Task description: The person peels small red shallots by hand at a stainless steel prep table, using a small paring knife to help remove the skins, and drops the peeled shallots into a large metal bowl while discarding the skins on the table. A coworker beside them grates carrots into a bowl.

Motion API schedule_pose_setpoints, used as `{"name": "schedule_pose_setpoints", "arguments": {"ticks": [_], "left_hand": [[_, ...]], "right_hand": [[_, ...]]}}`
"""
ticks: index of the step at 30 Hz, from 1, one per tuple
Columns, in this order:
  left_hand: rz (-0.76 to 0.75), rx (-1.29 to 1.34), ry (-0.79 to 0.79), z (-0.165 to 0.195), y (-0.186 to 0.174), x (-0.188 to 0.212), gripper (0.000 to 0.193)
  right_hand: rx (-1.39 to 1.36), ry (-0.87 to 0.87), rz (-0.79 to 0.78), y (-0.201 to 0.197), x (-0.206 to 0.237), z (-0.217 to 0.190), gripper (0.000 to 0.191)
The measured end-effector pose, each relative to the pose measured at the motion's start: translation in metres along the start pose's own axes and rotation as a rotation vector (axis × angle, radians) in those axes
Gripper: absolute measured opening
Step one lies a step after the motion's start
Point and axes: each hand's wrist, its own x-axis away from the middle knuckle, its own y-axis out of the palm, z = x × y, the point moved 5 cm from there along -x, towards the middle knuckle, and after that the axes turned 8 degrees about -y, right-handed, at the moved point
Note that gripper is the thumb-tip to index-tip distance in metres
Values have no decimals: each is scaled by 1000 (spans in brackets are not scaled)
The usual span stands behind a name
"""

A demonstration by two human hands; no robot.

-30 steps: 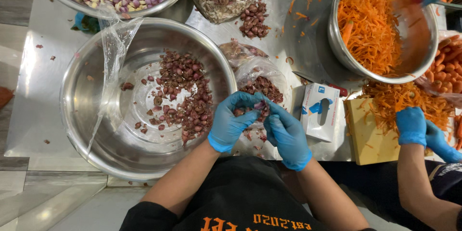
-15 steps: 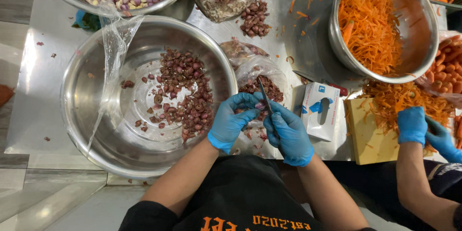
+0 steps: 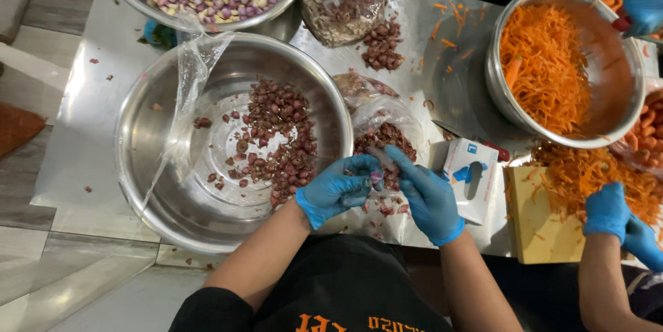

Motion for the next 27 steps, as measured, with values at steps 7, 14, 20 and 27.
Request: {"name": "schedule_pose_setpoints", "arguments": {"ticks": [7, 14, 20, 27], "left_hand": [[627, -142, 246, 109, 3, 24, 25], [598, -22, 752, 298, 14, 32, 25], [655, -126, 555, 196, 2, -31, 28], [471, -84, 234, 82, -20, -84, 12]], "right_hand": [[-288, 473, 54, 22, 20, 56, 55], [-312, 543, 106, 39, 48, 64, 48], [-323, 995, 118, 0, 54, 89, 30], [-174, 916, -9, -14, 31, 126, 46]]}}
